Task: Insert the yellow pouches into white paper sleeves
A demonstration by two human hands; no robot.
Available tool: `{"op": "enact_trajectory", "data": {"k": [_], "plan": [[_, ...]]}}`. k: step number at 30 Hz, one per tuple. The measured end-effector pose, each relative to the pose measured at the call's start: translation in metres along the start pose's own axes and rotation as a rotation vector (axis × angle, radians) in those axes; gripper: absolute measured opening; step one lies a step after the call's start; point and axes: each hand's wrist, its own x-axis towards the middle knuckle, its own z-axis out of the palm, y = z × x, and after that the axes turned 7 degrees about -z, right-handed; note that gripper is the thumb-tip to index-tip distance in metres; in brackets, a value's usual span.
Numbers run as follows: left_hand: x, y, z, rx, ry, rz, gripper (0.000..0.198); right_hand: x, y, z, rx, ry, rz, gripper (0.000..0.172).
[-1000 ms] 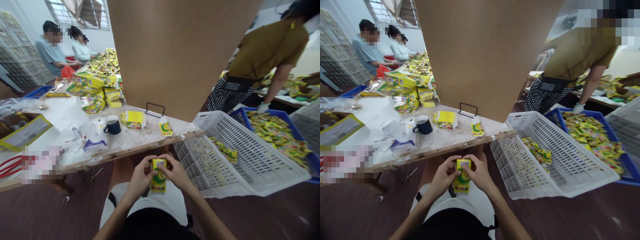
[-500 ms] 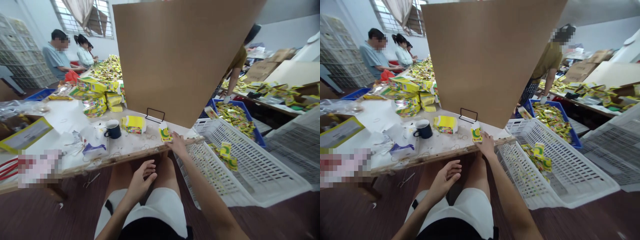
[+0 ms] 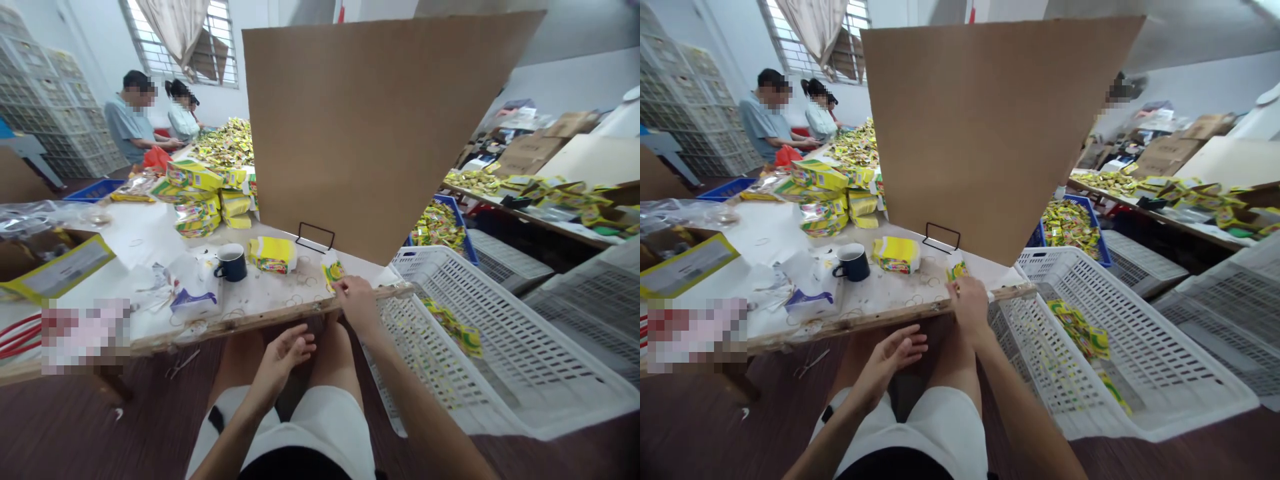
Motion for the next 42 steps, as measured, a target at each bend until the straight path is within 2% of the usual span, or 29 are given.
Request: {"op": "enact_trajectory", "data": {"k": [2, 4, 6, 7, 9, 10, 12, 13, 16, 18, 21, 22, 24, 26, 28, 30, 33, 35, 39, 42], "plan": [[0.001, 0.001, -0.001, -0.216, 0.006, -0.052, 0.05, -0.038, -0.034, -0.004, 0.081, 0.009, -0.128, 0.022], [0.001, 0.004, -0.001, -0.372, -0.004, -0.08, 0.048, -0.073, -0.064, -0.003, 0.27, -0.011, -0.359, 0.021], [-0.002, 0.009, 0.0, -0.396, 0.004, -0.066, 0.048, -0.095, -0.084, 0.0, 0.429, 0.001, -0.48, 0.023], [-0.004, 0.011, 0.001, -0.386, 0.014, -0.055, 0.049, -0.101, -0.088, 0.0, 0.501, 0.015, -0.495, 0.023], [-0.008, 0.014, 0.002, -0.35, 0.006, -0.058, 0.051, -0.102, -0.087, -0.001, 0.606, 0.042, -0.468, 0.016], [-0.01, 0.015, 0.002, -0.323, -0.02, -0.075, 0.053, -0.1, -0.084, -0.002, 0.625, 0.052, -0.439, 0.02], [-0.012, 0.013, 0.004, -0.287, -0.092, -0.124, 0.059, -0.092, -0.073, -0.005, 0.592, 0.064, -0.364, 0.042], [-0.012, 0.012, 0.005, -0.278, -0.125, -0.153, 0.062, -0.089, -0.068, -0.006, 0.559, 0.063, -0.329, 0.047], [-0.012, 0.008, 0.009, -0.245, -0.165, -0.218, 0.07, -0.086, -0.059, -0.007, 0.529, 0.031, -0.269, 0.039], [-0.012, 0.007, 0.011, -0.197, -0.152, -0.222, 0.065, -0.087, -0.058, -0.006, 0.575, 0.043, -0.236, 0.028], [-0.014, 0.008, 0.013, -0.133, -0.132, -0.181, 0.051, -0.089, -0.061, -0.007, 0.664, 0.076, -0.18, 0.006], [-0.015, 0.009, 0.014, -0.121, -0.13, -0.17, 0.049, -0.09, -0.061, -0.008, 0.678, 0.073, -0.176, 0.004], [-0.016, 0.012, 0.014, -0.097, -0.118, -0.148, 0.046, -0.09, -0.061, -0.008, 0.679, 0.061, -0.185, 0.012], [-0.017, 0.015, 0.014, -0.074, -0.097, -0.128, 0.045, -0.092, -0.059, -0.006, 0.658, 0.113, -0.15, 0.009], [-0.017, 0.017, 0.013, -0.048, -0.073, -0.104, 0.042, -0.094, -0.057, -0.001, 0.66, 0.206, -0.041, 0.029], [-0.017, 0.019, 0.013, -0.017, -0.046, -0.067, 0.04, -0.097, -0.056, 0.006, 0.758, 0.218, 0.077, 0.047], [-0.017, 0.019, 0.014, 0.04, -0.008, 0.005, 0.039, -0.102, -0.057, 0.013, 1.083, 0.006, 0.143, 0.04], [-0.017, 0.016, 0.015, 0.071, 0.008, 0.041, 0.038, -0.104, -0.057, 0.016, 1.205, -0.063, 0.174, 0.036], [-0.014, 0.009, 0.016, 0.13, 0.005, 0.116, 0.034, -0.104, -0.057, 0.016, 1.1, 0.067, 0.234, 0.031], [-0.014, 0.008, 0.015, 0.174, -0.032, 0.132, 0.043, -0.102, -0.054, 0.014, 1.038, 0.131, 0.232, 0.028]]}}
